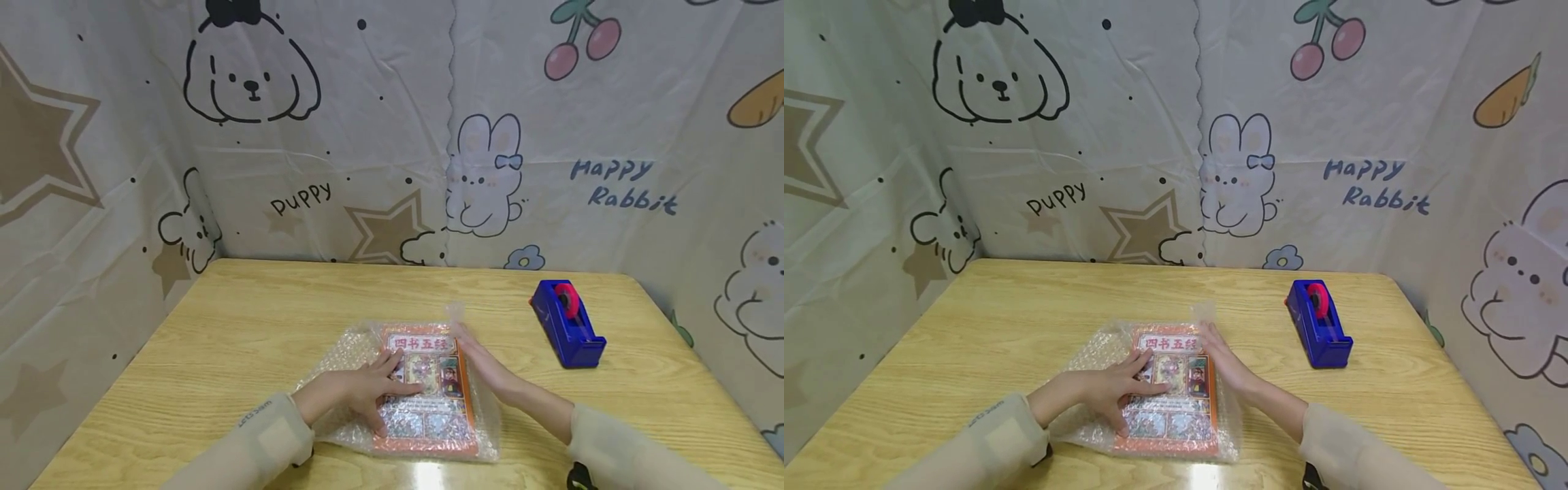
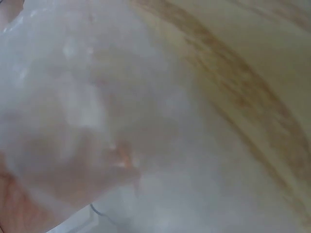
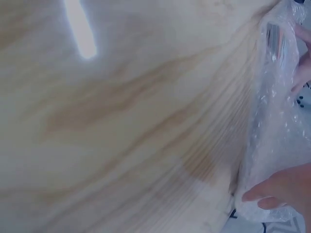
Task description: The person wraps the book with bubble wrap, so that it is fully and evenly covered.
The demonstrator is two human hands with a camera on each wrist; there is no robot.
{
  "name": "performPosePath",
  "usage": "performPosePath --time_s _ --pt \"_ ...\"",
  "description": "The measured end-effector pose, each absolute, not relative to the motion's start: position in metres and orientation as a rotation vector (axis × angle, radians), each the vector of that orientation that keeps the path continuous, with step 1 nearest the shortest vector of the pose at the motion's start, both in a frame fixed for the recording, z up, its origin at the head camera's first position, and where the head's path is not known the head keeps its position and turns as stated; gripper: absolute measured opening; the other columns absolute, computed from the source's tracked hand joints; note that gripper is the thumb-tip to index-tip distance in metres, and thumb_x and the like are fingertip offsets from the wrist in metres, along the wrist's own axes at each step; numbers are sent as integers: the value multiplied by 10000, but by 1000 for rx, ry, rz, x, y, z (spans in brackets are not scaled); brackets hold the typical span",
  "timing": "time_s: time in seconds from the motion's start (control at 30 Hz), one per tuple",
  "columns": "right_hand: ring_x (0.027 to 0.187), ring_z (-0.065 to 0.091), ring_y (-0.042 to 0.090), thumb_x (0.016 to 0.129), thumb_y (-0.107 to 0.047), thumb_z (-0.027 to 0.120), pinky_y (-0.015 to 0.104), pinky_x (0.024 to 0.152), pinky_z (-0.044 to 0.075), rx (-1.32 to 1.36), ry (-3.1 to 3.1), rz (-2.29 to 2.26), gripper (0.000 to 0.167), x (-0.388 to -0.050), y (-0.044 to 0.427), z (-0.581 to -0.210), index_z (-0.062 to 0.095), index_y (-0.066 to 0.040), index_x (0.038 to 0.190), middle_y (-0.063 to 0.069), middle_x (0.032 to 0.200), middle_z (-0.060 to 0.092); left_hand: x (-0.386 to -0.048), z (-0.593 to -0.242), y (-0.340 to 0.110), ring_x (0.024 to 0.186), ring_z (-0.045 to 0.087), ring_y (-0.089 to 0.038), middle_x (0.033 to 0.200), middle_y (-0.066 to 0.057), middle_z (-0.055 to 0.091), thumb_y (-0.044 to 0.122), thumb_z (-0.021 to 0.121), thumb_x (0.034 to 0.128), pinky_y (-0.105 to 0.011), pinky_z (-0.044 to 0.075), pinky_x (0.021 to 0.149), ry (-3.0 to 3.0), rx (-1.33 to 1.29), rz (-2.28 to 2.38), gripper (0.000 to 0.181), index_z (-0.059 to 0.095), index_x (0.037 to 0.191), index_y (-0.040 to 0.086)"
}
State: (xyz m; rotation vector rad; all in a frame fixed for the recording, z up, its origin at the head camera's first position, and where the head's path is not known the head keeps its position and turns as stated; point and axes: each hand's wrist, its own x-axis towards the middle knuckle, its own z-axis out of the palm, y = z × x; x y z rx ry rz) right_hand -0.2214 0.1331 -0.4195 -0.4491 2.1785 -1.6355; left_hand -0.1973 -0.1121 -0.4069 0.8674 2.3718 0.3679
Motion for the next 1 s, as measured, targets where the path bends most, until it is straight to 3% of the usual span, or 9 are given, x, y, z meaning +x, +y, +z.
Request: performPosePath --time_s 0.33,0.53,0.67,0.8,0.9,1.0 --pt "1350 -197 338 1002 -349 164 548 1054 -126 -397 2227 -1478 587 -220 108 -425 -19 -14 1448 185 1487 -187 -197 -409 -113 1380 -102 -321 1518 -153 -95 341 752 673 -540 83 1091 2389 861 340 857 304 1402 395" --pt "1359 -155 361 1004 -345 82 589 1048 -98 -400 2213 -1469 555 -222 110 -422 134 -18 1450 195 1508 -79 -197 -408 -115 1377 -121 -316 1514 -149 -121 354 740 684 -540 67 1094 2379 879 341 851 294 1409 385" --pt "1360 -58 416 1008 -214 246 624 1045 -16 -552 2323 -1326 461 -232 119 -422 271 -7 1418 245 1497 41 -198 -407 -116 1375 -127 -319 1514 -150 -124 357 737 688 -546 61 1092 2377 884 343 847 295 1411 380" --pt "1293 134 478 932 -45 430 641 999 167 -888 2519 -1076 409 -243 133 -431 419 23 1335 293 1429 206 -199 -408 -117 1378 -112 -326 1517 -147 -116 369 736 699 -551 72 1091 2379 901 335 842 287 1411 389" --pt "1231 218 467 901 -96 538 623 950 254 -1107 2652 -880 434 -247 140 -439 452 17 1311 296 1397 234 -200 -409 -116 1380 -101 -326 1518 -145 -113 377 737 704 -548 78 1092 2381 915 326 846 274 1412 401" --pt "1278 162 465 864 -213 616 629 987 219 -1249 2726 -725 519 -249 141 -443 459 -11 1316 304 1426 147 -201 -410 -114 1383 -98 -316 1520 -147 -99 385 738 706 -544 84 1093 2386 926 313 850 265 1412 413"
